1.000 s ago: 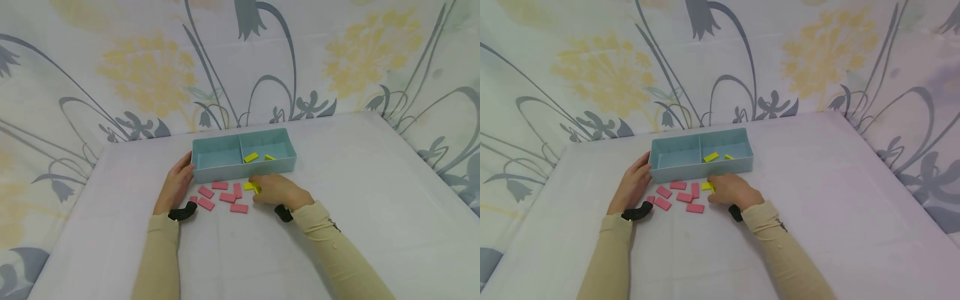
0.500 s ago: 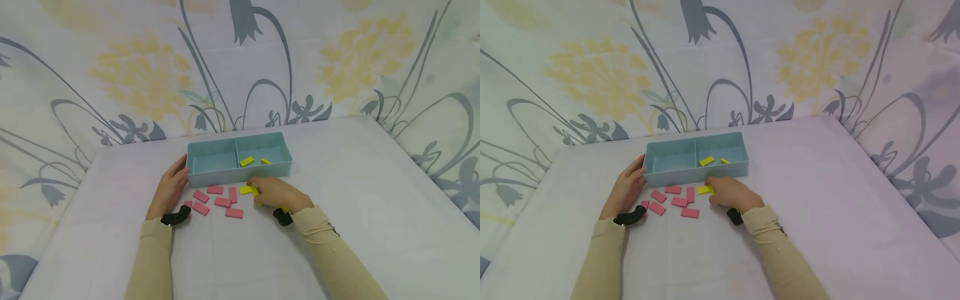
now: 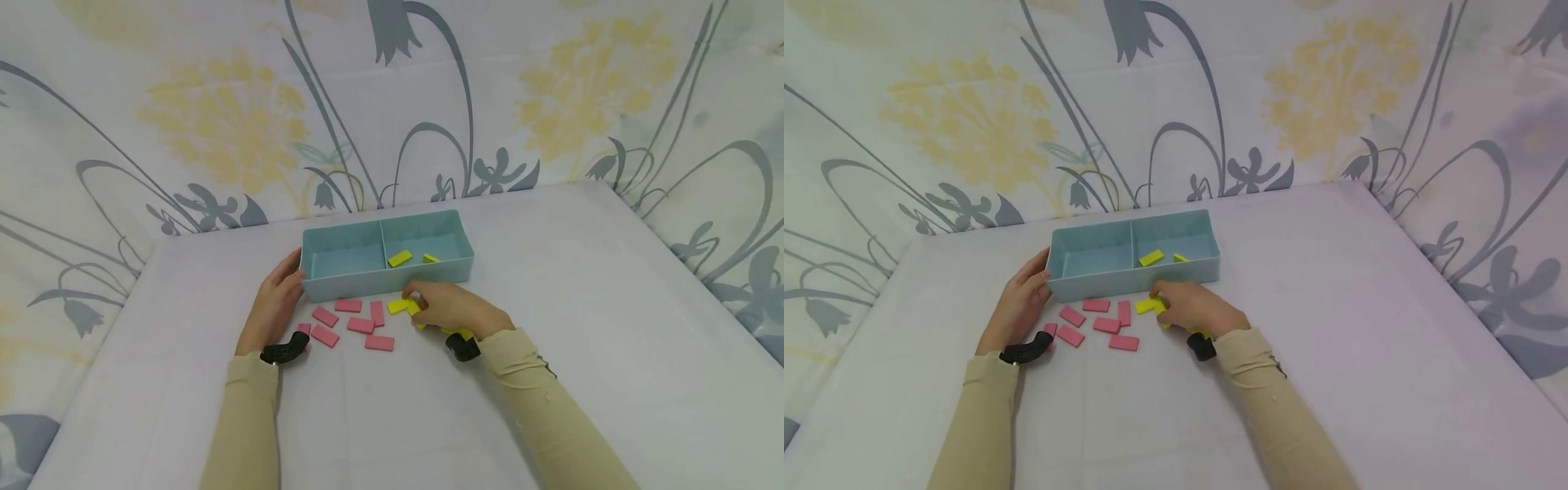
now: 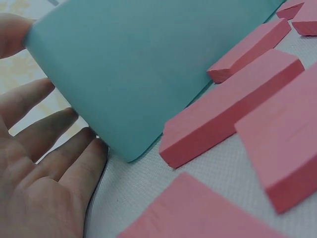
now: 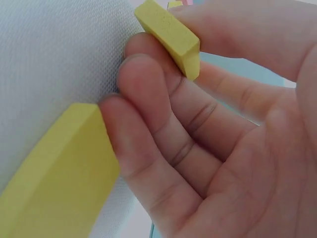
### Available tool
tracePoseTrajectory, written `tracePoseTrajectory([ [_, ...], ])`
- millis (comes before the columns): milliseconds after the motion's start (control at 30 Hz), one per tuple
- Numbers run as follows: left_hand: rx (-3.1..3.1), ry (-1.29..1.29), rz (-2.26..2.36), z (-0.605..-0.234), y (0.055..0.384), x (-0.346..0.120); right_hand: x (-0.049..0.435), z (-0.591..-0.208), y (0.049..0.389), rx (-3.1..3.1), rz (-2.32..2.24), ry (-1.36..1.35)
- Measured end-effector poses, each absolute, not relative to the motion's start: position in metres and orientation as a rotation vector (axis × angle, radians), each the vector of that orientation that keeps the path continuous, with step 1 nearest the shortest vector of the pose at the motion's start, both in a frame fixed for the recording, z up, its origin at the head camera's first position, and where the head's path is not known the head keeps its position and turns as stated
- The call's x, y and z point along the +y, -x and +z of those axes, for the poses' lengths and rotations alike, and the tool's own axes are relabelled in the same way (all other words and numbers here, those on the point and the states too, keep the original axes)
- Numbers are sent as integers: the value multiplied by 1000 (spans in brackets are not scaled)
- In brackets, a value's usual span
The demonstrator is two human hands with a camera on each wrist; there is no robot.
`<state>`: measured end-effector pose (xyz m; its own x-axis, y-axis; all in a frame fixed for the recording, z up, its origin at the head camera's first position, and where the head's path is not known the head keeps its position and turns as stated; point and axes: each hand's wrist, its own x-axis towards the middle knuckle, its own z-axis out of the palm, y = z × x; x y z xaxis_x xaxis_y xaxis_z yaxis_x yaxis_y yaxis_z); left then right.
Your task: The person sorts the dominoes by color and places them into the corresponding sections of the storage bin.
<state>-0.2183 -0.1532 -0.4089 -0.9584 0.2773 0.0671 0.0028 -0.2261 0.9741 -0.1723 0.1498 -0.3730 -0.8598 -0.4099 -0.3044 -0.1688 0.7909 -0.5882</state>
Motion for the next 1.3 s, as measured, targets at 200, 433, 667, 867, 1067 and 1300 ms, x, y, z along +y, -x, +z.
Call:
tracePoseTrajectory([
  [200,1840,-329,2309,-410,218,-154,151,-375,174,2550,-817,474],
  [433,1839,-365,2301,-410,218,-154,154,-376,175,2555,-835,506],
  [667,1834,-350,2302,-409,218,-154,154,-376,174,2531,-855,512],
  [867,1827,-351,2313,-409,218,-154,153,-378,175,2524,-856,496],
  [1067,1814,-382,2332,-408,219,-154,153,-379,177,2542,-849,487],
  [1300,1835,-372,2310,-410,217,-154,154,-379,176,2523,-886,456],
])
